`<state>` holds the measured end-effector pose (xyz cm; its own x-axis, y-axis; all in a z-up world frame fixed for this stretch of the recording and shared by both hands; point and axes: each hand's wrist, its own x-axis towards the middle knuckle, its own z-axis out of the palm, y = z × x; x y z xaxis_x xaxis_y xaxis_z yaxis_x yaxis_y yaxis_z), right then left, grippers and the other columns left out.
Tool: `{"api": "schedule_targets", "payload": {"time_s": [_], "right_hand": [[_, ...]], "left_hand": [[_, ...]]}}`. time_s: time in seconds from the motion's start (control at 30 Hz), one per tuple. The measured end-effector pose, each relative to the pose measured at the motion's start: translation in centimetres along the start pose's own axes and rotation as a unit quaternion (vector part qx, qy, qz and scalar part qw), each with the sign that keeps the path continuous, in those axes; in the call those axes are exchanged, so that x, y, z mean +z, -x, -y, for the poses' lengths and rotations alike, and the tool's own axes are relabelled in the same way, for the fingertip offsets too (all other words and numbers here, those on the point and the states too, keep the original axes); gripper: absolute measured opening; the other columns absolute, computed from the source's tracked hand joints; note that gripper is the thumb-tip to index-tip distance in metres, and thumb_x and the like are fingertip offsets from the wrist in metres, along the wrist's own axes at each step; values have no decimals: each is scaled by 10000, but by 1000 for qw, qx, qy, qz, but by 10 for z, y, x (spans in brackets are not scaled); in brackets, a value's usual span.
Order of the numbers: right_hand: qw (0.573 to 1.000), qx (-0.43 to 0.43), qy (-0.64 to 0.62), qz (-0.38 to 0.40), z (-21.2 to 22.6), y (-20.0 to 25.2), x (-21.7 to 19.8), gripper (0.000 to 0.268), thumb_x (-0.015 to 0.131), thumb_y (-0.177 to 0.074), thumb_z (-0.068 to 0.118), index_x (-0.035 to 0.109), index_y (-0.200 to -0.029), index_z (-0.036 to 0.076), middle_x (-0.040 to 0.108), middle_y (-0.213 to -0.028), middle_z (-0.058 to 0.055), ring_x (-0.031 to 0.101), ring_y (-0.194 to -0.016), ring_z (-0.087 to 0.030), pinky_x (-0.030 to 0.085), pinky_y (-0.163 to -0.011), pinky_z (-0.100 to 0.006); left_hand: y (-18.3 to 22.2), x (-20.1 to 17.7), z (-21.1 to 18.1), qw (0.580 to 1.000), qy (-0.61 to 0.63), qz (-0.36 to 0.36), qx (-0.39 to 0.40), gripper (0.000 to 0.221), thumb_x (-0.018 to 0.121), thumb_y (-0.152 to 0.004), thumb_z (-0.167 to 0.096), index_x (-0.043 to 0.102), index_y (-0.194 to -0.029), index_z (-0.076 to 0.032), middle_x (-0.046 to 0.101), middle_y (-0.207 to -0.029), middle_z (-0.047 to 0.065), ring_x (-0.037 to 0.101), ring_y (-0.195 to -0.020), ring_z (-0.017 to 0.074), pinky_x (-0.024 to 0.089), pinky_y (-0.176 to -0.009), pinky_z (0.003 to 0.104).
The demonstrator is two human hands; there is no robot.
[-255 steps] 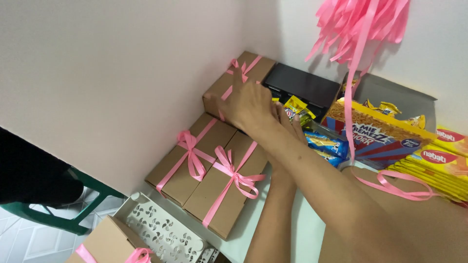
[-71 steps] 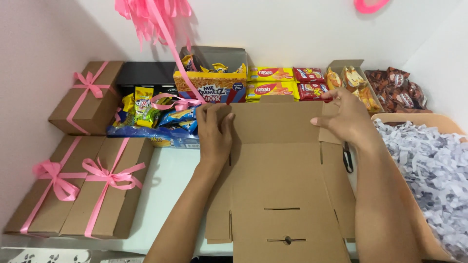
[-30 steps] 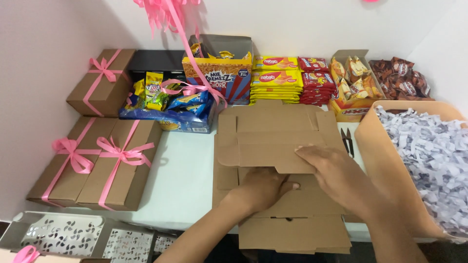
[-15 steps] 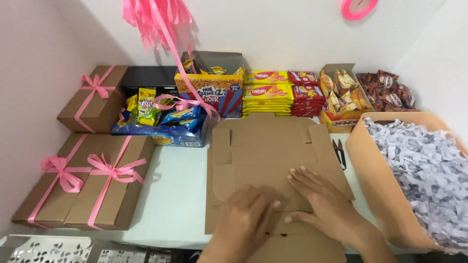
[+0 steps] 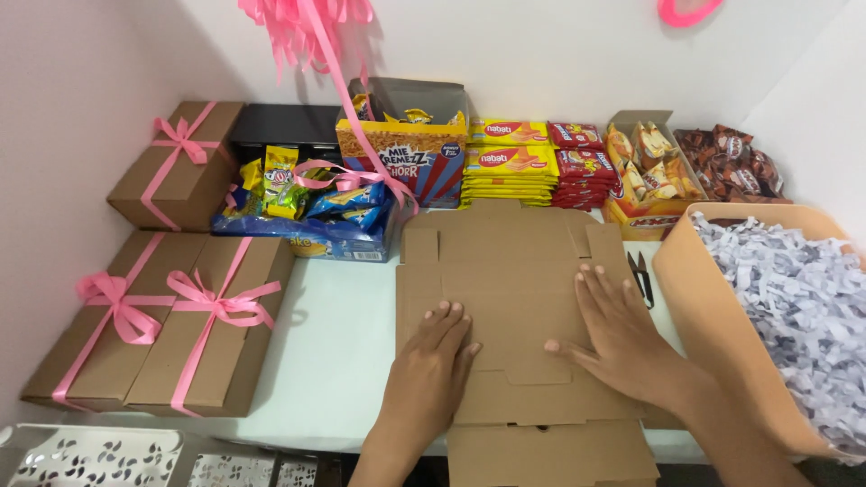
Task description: The person folds a flat cardboard sheet into a box shape by hand. They fold the side flaps and tuck the tabs into slots to form the box structure.
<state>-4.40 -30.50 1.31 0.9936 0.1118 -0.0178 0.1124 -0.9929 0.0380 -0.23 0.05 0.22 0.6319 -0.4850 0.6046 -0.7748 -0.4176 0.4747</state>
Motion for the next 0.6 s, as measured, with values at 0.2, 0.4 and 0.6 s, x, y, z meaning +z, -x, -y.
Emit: {"api": "schedule_targets", "payload": {"time_s": [0.2,0.4,0.6], "right_hand": [[988,44,-57,140,61,-35,-52,1014,272,-1002,725,-104,-1601,-1,-166,-1714,-159,-192,-1581,-268,-140,-1242,-494],[984,-41,-99,145,117,-67,-68,946,147,-1009,687,-72,-1602,-17,-133,-1706,-196,-170,-1580,-293,-143,-1243,-461],[967,-130,-185,119,139,-94,-54,832,131,-1028,587,57,-1608,-4,-11,-1722,-154,-49,-1595,-236,-56,-1270,-381]], "left_hand": [[2,-8,-4,1000,-19,18,3,342,532,-1023,-106,617,-1317,46,624,-1402,213,527,-1369,397,385,-1171,505],[4,-5,-3,999,-34,18,-1,332,482,-1026,-104,593,-1310,28,602,-1418,206,511,-1387,366,359,-1188,480],[1,-14,-10,1000,-9,-9,19,344,497,-992,-43,579,-1304,78,602,-1364,285,538,-1328,430,355,-1204,500]]}}
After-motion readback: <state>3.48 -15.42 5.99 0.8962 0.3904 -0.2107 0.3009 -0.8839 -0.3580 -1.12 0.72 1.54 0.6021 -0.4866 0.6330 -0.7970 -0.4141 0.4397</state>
